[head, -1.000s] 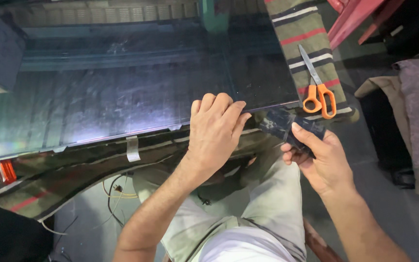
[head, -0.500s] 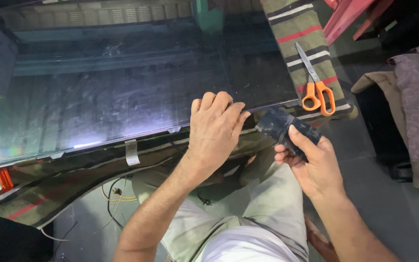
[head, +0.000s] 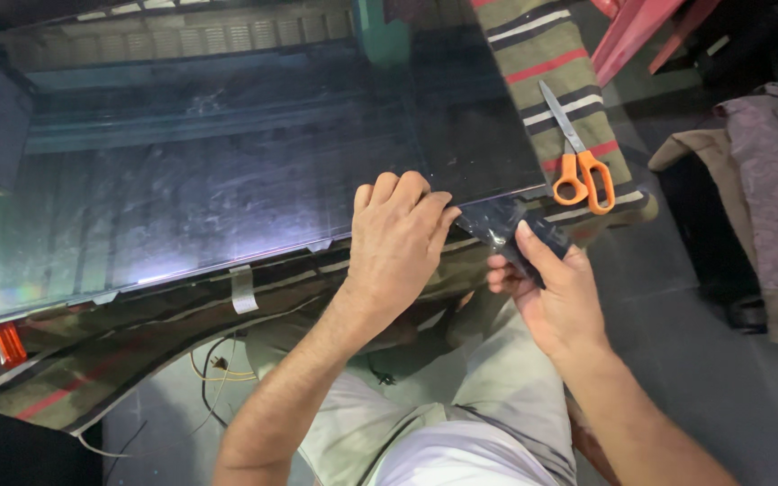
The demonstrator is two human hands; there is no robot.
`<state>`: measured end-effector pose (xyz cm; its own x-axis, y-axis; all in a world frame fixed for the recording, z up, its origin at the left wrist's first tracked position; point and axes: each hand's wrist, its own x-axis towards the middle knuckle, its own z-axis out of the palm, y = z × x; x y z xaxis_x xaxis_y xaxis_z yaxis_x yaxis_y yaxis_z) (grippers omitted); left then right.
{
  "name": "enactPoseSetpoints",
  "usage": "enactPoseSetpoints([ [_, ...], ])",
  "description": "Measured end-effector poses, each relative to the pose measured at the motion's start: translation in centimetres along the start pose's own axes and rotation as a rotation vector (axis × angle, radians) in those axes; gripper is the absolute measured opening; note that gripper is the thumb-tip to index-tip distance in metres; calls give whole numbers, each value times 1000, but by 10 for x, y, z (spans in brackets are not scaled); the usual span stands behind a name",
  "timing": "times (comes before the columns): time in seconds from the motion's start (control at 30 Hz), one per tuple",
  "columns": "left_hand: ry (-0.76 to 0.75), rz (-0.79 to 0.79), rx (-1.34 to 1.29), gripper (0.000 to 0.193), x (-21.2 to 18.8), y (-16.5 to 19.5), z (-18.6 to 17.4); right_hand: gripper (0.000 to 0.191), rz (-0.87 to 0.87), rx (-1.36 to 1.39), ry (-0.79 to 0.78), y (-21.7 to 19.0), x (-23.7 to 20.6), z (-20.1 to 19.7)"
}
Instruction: The person applies a liquid from a small bottle along the edge of a flat-screen TV panel, then cuts a small piece of black tape with scissors and places it over the treated edge. The actions are performed on a workbench with tools and electronic parts visible nearby.
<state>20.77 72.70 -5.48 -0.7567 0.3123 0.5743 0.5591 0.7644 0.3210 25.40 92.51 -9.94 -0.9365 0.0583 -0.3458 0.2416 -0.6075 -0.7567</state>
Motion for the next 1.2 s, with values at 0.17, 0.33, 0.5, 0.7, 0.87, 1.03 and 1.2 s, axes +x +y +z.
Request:
enactPoseSetpoints([
  [0.17,-39,21,8,15,1,-1,-2,19,-94,-18,41,0,-2,8],
  [0.33,-25,53,0,15,2,-4,-1,21,-152,-2,76,1,1,8],
  [0.5,-53,54,1,13,4,-5,-3,20,-170,22,131,1,0,4],
  [0.7,-105,91,6,10,16,-4,-13,21,-168,11,141,-7,0,-1],
  [0.87,-184,188,1,12,31,-13,-13,21,-124,-23,152,-14,2,-3],
  [1.03,-228,474,-217,24,97,-42,39,21,-65,-35,139,-28,3,-4],
  [1.2,-541,508,-469,17,146,-54,104,21,-40,-63,162,-33,4,0],
])
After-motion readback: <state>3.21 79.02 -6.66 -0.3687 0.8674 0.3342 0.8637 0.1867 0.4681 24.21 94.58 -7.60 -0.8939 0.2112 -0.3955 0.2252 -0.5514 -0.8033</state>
